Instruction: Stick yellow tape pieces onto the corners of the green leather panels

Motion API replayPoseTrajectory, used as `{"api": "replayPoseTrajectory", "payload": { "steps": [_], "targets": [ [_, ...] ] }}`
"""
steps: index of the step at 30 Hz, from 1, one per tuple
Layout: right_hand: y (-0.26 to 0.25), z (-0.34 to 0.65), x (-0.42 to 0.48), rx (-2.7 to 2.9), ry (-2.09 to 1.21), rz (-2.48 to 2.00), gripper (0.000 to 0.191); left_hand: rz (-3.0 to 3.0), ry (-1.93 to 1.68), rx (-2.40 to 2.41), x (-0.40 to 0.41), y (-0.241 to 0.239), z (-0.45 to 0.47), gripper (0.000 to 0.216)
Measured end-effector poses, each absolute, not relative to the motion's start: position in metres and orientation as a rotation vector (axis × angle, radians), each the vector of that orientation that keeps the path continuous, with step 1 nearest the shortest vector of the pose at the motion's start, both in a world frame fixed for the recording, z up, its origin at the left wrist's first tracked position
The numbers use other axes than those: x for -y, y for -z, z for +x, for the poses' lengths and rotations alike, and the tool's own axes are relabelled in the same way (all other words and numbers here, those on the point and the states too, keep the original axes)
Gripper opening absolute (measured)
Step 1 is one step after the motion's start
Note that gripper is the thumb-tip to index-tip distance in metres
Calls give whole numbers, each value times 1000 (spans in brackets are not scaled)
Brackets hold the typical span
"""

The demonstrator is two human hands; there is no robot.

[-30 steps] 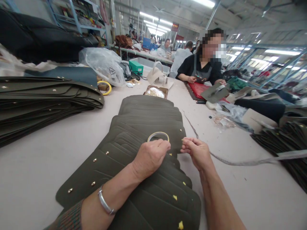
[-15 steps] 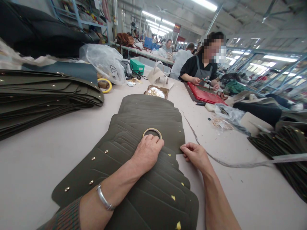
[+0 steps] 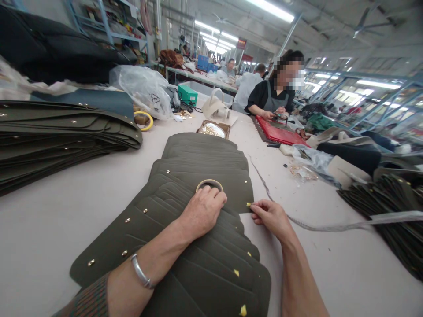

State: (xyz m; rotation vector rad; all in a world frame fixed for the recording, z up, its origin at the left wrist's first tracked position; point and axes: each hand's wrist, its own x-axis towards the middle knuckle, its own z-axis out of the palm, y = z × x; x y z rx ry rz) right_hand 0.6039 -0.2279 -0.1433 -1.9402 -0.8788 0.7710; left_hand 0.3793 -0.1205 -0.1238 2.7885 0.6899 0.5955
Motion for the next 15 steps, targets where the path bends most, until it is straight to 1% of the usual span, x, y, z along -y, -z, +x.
{"api": "replayPoseTrajectory", "payload": {
  "steps": [5, 11, 13, 15],
  "targets": [
    [141, 596, 224, 1032, -636, -2089, 30, 2804, -595, -659, 122, 122, 380, 14],
    [139, 590, 215, 1255, -338, -2214, 24, 2824, -572, -640, 123, 120, 379, 14],
    [139, 591, 215, 1263, -343, -2177, 24, 2811, -568, -639, 123, 120, 379, 14],
    [139, 592, 217, 1187, -459, -2107, 29, 2797, -556, -639, 122, 121, 379, 15]
  ]
}}
